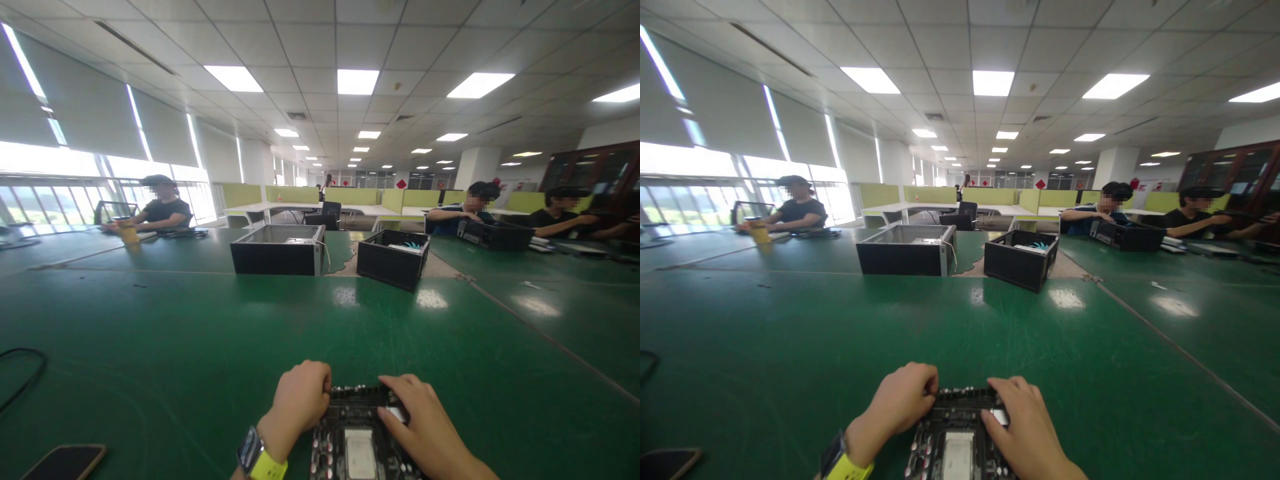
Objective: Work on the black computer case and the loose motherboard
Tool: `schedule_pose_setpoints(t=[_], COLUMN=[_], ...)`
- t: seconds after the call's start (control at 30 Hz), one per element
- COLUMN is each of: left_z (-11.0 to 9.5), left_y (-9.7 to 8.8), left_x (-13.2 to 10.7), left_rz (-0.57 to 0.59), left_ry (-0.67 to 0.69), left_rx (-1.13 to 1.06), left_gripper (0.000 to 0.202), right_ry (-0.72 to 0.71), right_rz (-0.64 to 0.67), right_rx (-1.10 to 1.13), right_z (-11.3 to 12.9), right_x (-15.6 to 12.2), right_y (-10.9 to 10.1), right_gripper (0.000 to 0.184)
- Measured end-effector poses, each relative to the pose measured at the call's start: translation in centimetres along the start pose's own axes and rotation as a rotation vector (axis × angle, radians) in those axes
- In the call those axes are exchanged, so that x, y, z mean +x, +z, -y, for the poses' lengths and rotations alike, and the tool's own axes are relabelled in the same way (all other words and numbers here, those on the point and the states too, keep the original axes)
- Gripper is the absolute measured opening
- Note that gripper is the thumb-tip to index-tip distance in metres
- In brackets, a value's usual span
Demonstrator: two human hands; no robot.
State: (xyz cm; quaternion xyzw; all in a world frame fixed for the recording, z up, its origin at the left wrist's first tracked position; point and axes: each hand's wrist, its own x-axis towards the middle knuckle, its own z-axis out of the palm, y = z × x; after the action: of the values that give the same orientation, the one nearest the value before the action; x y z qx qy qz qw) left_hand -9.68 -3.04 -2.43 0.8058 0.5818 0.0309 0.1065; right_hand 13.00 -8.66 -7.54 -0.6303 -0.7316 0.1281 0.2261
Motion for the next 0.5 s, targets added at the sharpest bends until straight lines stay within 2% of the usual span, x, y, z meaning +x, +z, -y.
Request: schedule_pose_setpoints(t=[0.5], left_z=[-0.25], left_y=[0.06], left_x=[-0.01], left_rz=[-0.009], left_ry=[0.014], left_rx=[0.036], left_gripper=[0.020], right_ry=[0.002], right_rz=[0.006], right_rx=[0.005], right_z=[0.19], right_x=[0.04], right_y=[-0.10], right_gripper=[0.044])
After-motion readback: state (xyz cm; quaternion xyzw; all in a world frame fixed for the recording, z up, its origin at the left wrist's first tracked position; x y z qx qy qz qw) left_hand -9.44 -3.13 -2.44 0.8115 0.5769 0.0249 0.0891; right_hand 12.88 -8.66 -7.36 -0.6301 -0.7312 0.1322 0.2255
